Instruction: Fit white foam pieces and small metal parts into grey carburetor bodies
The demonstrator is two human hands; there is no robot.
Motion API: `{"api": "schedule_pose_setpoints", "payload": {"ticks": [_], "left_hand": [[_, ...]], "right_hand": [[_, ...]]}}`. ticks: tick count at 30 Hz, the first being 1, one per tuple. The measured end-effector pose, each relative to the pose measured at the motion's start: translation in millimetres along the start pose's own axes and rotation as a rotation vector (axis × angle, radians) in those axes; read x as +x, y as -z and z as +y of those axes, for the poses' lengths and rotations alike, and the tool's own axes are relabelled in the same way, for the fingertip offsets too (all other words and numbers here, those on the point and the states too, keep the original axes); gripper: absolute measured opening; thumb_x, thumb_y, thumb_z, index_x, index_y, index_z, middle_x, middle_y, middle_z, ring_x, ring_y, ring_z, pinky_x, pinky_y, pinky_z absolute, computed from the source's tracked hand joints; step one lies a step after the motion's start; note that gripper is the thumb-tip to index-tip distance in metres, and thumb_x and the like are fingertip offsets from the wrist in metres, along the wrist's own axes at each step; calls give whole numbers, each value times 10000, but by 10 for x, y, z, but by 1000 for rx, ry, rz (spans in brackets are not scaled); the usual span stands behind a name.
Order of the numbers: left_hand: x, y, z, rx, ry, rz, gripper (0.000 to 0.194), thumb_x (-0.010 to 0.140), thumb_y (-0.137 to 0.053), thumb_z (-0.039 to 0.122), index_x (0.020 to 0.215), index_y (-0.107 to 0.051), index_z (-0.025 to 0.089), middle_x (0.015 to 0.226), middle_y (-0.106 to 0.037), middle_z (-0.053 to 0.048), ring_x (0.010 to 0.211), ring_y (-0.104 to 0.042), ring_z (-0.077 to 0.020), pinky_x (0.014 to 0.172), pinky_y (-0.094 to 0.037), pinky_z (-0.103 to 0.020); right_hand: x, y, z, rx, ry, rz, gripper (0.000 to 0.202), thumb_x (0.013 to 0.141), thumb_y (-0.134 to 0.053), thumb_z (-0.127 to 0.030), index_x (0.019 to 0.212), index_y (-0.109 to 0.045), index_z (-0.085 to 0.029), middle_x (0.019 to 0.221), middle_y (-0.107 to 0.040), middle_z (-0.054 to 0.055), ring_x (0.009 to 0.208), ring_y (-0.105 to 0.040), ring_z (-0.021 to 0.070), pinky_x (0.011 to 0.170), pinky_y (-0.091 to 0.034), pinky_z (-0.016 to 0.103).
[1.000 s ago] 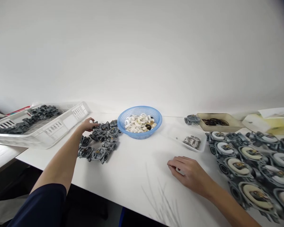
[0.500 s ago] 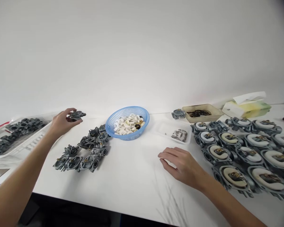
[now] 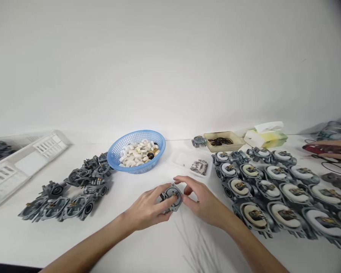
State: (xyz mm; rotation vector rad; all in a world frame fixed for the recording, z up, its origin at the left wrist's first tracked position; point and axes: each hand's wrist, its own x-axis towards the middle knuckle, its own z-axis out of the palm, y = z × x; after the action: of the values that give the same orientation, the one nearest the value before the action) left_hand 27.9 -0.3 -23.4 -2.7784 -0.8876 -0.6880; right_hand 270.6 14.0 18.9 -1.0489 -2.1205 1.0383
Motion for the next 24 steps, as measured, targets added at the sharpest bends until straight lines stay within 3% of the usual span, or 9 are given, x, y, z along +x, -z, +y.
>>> {"api": "schedule_pose_setpoints", "payload": {"ticks": [10,16,20,24], "left_hand": [[2,-38,-20,12,-20,-19,376,888,-600,187,1254,-517,211,1352,-532,-186,1118,-650,-288,782,-637,-371],[-8,-58,-10,-187,143,-37,536,884,-620,220,1380,-421,257,1445,-490,-136,1204,-620,-265,937,-598,-386],[-37,-97,-35,-375,274,-23,714,867,-670,249,1467,-289,305,1423,-519,-97,1167,-642,-232,956,-583,-368],[-48,-95,-57,-472,321,-28,779,848,-702,256,1483,-257,332,1380,-568,-67,1161,-644,-220,961,-566,-350]], "right_hand": [[25,-21,-17,-82,90,-27,459,895,-513,-99,1303,-607,-286,1269,-633,20,942,-626,149,843,-520,295],[71,-40,31,-115,50,-25,399,942,-508,-155,1306,-605,-288,1274,-636,16,992,-626,151,849,-526,277],[93,-26,53,-140,15,-27,366,947,-511,-174,1279,-613,-292,1249,-645,11,926,-629,141,807,-532,272],[83,12,25,-164,-9,-71,338,985,-502,-255,1307,-588,-307,1283,-622,16,994,-625,156,860,-537,284]]}}
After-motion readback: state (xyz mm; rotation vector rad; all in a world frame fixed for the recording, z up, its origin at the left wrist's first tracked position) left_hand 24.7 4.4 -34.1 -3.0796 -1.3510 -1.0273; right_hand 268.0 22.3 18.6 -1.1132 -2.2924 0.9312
